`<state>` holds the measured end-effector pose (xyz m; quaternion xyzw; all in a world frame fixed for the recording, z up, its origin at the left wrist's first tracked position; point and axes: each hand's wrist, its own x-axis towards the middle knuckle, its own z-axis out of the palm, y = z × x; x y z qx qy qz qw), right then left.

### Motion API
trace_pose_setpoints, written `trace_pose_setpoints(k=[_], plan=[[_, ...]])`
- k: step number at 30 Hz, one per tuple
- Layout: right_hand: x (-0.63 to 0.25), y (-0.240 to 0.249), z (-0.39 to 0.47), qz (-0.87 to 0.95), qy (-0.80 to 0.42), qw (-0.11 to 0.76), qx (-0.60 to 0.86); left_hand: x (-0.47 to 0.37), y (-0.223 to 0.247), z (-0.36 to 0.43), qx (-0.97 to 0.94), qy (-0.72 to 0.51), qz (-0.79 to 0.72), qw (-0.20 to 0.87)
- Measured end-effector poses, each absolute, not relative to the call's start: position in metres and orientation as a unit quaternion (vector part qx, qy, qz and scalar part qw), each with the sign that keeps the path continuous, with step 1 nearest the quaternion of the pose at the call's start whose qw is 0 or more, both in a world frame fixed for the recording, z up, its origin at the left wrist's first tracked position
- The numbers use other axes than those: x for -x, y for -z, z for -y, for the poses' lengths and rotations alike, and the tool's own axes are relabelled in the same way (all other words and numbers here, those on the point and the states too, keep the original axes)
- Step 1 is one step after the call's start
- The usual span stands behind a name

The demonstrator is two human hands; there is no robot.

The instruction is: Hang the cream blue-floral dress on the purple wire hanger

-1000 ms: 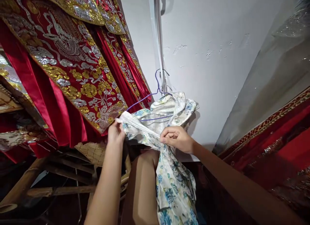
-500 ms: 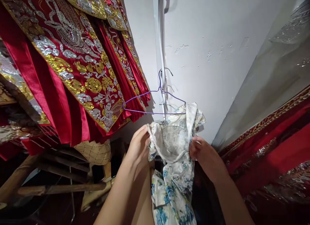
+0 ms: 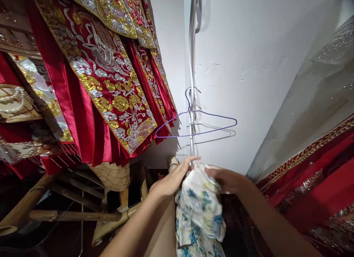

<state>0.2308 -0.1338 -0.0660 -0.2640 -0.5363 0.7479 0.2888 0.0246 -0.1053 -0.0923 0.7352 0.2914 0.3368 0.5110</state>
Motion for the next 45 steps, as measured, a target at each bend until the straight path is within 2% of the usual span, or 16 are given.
trace_pose_setpoints(k=[2, 4, 6, 9, 11, 17, 23, 26, 29, 34, 40, 42, 45], plan=[[-0.244, 0.051, 0.128, 0.614, -0.703, 0.221, 0.285, -0.012, 0.106, 0.1, -0.77, -0.274, -0.32, 0.479], [-0.257, 0.037, 0.12, 0.674, -0.62, 0.223, 0.334, 0.002, 0.116, 0.098, -0.815, -0.197, -0.342, 0.424], [-0.268, 0.028, 0.107, 0.715, -0.48, 0.319, 0.395, 0.017, 0.12, 0.095, -0.851, -0.129, -0.354, 0.366], [-0.281, 0.03, 0.075, 0.711, -0.244, 0.476, 0.456, 0.042, 0.116, 0.085, -0.861, -0.102, -0.403, 0.293], [-0.286, 0.04, 0.046, 0.687, -0.167, 0.52, 0.479, 0.057, 0.107, 0.077, -0.85, -0.121, -0.437, 0.269], [-0.286, 0.074, -0.012, 0.72, -0.148, 0.464, 0.494, 0.081, 0.079, 0.065, -0.78, -0.332, -0.463, 0.26], [-0.304, 0.083, 0.028, 0.672, -0.149, 0.49, 0.535, 0.077, 0.076, 0.054, -0.731, -0.369, -0.536, 0.205], [-0.307, 0.076, 0.05, 0.675, -0.158, 0.481, 0.536, 0.062, 0.07, 0.048, -0.699, -0.442, -0.52, 0.215], [-0.301, 0.068, 0.065, 0.685, -0.178, 0.47, 0.528, 0.046, 0.051, 0.038, -0.682, -0.515, -0.488, 0.177], [-0.295, 0.057, 0.087, 0.702, -0.191, 0.444, 0.523, 0.037, 0.015, 0.016, -0.756, -0.41, -0.498, 0.114], [-0.305, 0.047, 0.096, 0.688, -0.188, 0.447, 0.54, 0.063, 0.039, 0.016, -0.764, -0.322, -0.552, 0.089], [-0.302, 0.044, 0.097, 0.695, -0.197, 0.437, 0.536, 0.069, 0.046, 0.018, -0.751, -0.325, -0.569, 0.083], [-0.293, 0.043, 0.101, 0.701, -0.211, 0.443, 0.518, 0.059, 0.041, 0.015, -0.718, -0.412, -0.554, 0.085]])
